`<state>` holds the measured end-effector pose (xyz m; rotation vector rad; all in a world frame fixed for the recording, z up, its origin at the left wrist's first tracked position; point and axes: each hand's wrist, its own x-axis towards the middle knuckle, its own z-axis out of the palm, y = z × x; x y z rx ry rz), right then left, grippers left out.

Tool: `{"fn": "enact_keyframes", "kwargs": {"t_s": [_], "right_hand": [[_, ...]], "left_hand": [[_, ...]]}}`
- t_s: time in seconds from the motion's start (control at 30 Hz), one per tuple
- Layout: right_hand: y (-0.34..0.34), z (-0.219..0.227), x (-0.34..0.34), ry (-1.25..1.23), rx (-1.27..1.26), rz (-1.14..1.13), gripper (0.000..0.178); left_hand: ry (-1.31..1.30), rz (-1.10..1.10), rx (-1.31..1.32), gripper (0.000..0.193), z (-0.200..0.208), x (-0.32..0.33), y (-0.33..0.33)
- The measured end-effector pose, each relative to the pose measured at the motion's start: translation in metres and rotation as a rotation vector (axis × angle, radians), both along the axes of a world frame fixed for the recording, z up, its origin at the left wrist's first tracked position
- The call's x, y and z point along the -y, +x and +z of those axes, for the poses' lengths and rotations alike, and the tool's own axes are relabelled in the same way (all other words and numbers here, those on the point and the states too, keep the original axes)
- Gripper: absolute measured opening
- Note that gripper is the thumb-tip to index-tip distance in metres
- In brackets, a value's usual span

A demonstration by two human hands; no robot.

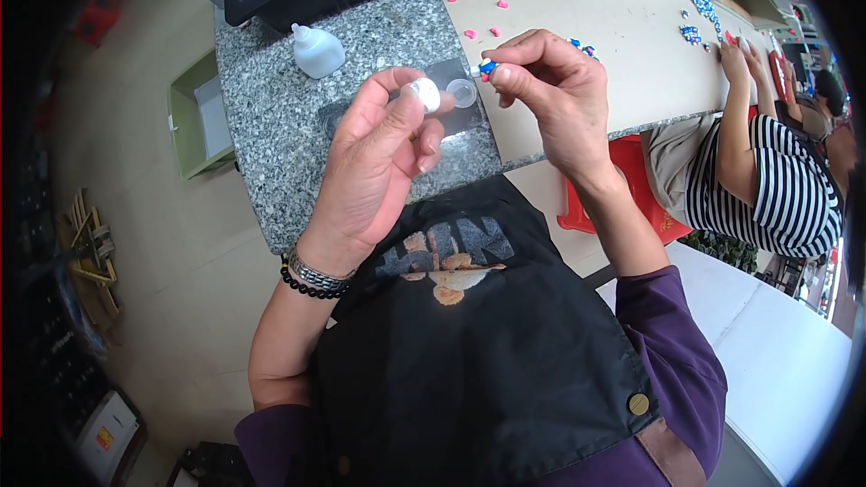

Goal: The person assembles miniature figurines by dipping small components into adhesive and attaching them to the figurine pieces by hand, periodically sorting and arranging the figurines in a tray.

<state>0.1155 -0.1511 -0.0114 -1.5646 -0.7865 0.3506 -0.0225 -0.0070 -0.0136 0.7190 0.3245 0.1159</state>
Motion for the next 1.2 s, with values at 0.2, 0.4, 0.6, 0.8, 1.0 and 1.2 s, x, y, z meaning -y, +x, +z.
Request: {"fn": "enact_keyframes", "kwargs": {"t_s": [0.2, 0.4, 0.6, 0.8, 1.0, 1.2], "right_hand": [[-0.025, 0.007, -0.007, 0.232, -0.297, 0.017, 0.007], [-0.027, 0.003, -0.009, 0.237, -0.228, 0.031, 0.007], [-0.026, 0.004, -0.006, 0.167, -0.025, 0.046, 0.008], [-0.028, 0.006, -0.005, 0.172, -0.007, 0.039, 0.007], [-0.005, 0.035, -0.015, 0.181, 0.228, -0.015, 0.026], [0.09, 0.035, 0.05, -0.073, 0.42, -0.384, 0.023]], "left_hand": [[-0.014, 0.046, 0.068, 0.027, -0.006, 0.01, 0.006], [0.046, 0.086, 0.115, 0.028, -0.006, 0.011, 0.008], [0.31, 0.137, 0.164, 0.023, -0.006, 0.009, 0.007], [0.547, 0.152, 0.194, 0.018, 0.008, 0.012, 0.007], [0.733, 0.186, 0.241, 0.017, 0.041, -0.007, 0.029], [1.345, 0.406, 0.021, 0.023, 0.062, -0.111, 0.06]]}}
